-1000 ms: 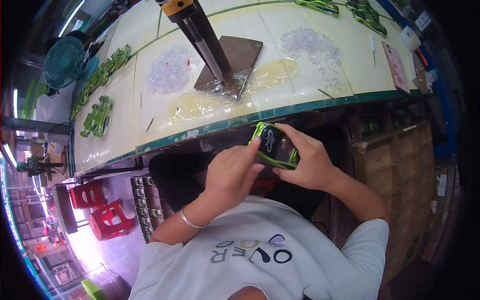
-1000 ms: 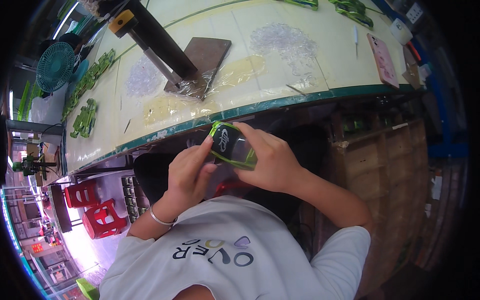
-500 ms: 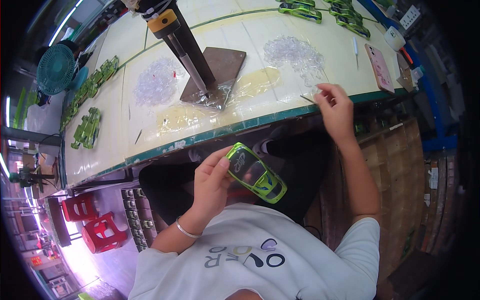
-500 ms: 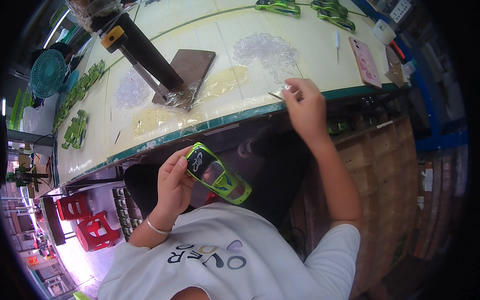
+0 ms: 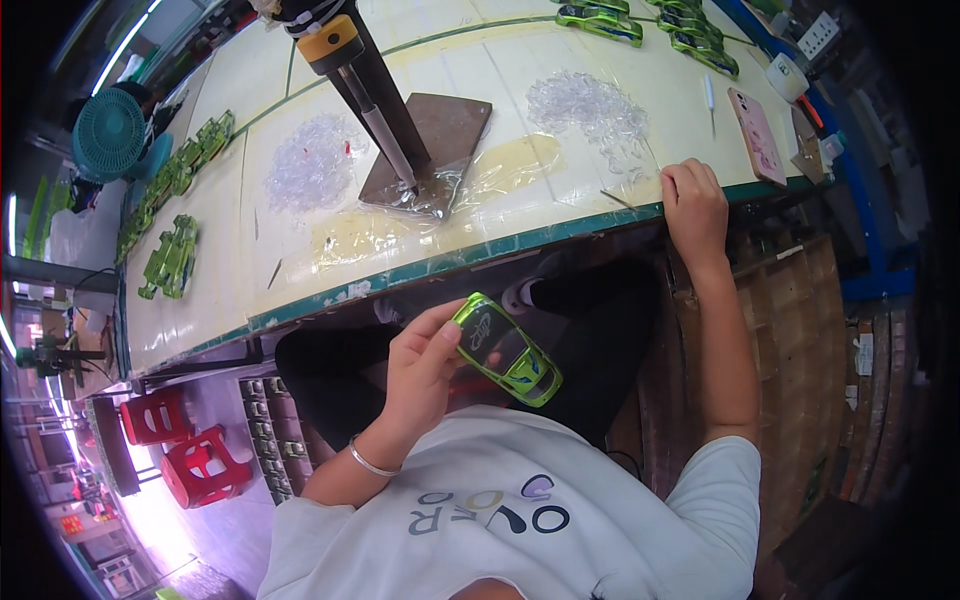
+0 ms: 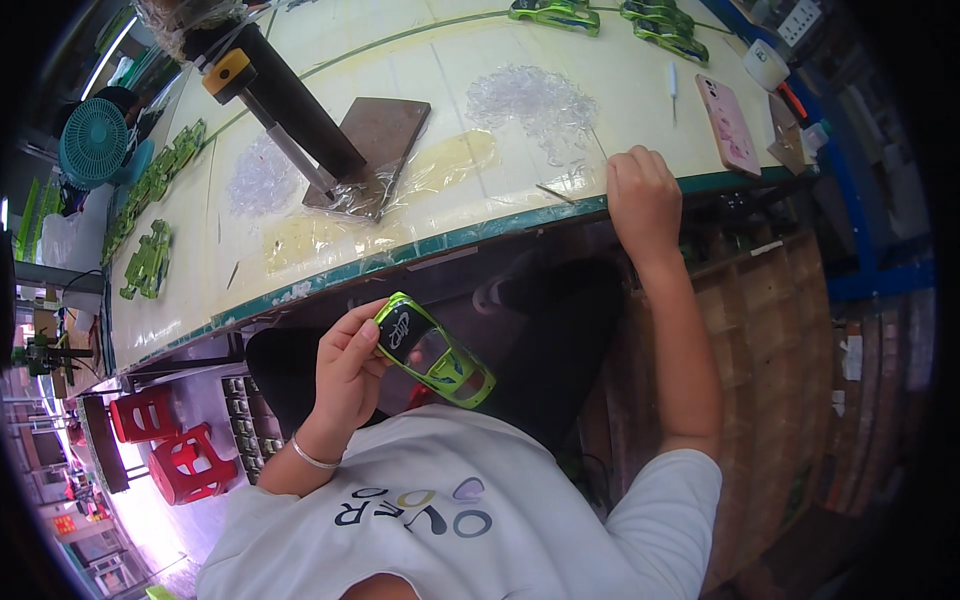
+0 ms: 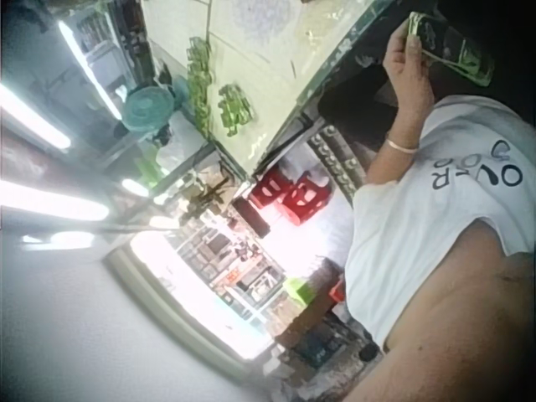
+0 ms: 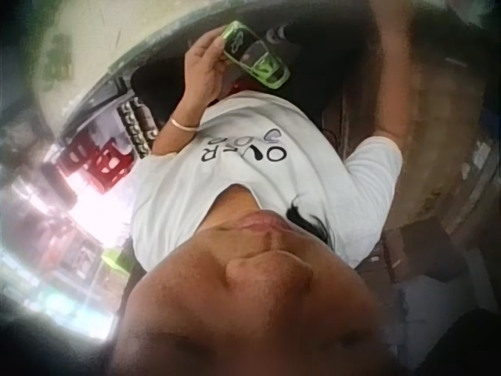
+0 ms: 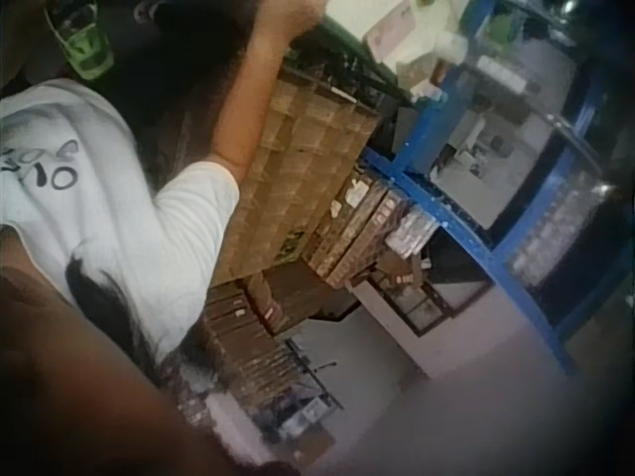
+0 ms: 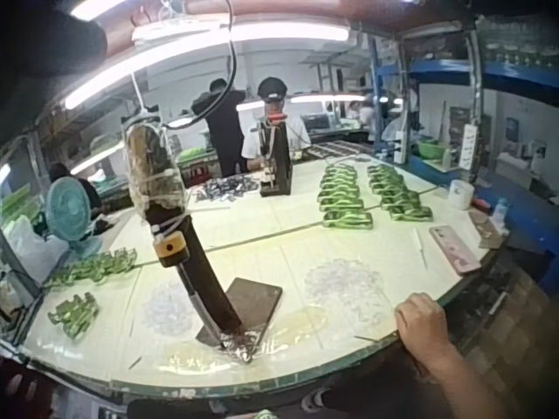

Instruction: The person assembles small green plastic frames by inserting black components into them. They handle the parts one at a time, inserting the black piece, rotating the frame to inspect the fit, and placing the finished unit on the table. The process is repeated for multiple units throughout the clip.

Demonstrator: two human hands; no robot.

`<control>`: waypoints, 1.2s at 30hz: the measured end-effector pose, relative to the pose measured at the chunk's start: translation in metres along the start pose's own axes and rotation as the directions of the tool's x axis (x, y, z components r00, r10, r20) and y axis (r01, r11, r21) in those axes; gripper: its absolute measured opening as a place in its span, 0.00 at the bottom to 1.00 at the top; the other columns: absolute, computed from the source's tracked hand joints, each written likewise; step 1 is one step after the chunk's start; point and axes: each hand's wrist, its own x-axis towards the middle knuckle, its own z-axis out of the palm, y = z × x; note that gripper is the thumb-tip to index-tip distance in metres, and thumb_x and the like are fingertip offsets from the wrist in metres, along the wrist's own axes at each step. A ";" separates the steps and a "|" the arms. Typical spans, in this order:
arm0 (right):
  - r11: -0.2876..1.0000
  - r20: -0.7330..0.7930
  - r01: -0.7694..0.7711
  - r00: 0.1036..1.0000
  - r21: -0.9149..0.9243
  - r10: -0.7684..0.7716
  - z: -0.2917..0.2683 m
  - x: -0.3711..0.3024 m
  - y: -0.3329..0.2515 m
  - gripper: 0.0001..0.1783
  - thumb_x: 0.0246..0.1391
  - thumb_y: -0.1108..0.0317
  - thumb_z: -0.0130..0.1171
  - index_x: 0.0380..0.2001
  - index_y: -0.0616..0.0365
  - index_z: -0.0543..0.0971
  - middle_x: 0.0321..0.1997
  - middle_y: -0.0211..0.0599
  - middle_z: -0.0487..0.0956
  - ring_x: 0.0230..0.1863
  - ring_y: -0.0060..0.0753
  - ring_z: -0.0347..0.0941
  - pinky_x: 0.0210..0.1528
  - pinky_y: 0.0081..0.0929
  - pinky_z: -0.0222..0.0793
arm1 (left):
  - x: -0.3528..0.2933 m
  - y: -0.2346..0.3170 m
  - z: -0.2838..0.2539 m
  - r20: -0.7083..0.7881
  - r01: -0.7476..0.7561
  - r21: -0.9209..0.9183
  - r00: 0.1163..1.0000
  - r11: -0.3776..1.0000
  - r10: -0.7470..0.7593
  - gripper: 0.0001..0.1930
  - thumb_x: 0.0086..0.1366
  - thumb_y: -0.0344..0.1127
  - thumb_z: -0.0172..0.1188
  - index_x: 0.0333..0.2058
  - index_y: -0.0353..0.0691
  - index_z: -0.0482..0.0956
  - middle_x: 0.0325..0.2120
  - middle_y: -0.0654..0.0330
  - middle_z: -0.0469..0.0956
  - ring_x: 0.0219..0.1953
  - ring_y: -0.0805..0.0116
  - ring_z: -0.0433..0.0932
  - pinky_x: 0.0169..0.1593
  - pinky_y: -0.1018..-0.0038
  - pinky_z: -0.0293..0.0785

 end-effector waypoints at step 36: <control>-0.054 0.557 -0.619 0.739 0.784 -0.379 -0.056 -0.027 -0.106 0.02 0.43 0.79 0.54 0.24 0.64 0.72 0.35 0.34 0.69 0.32 0.17 0.66 0.33 0.14 0.63 | -0.012 0.014 0.025 0.302 -0.277 0.514 0.944 0.812 0.130 0.15 0.60 0.29 0.47 0.47 0.35 0.66 0.23 0.62 0.73 0.22 0.83 0.69 0.25 0.85 0.66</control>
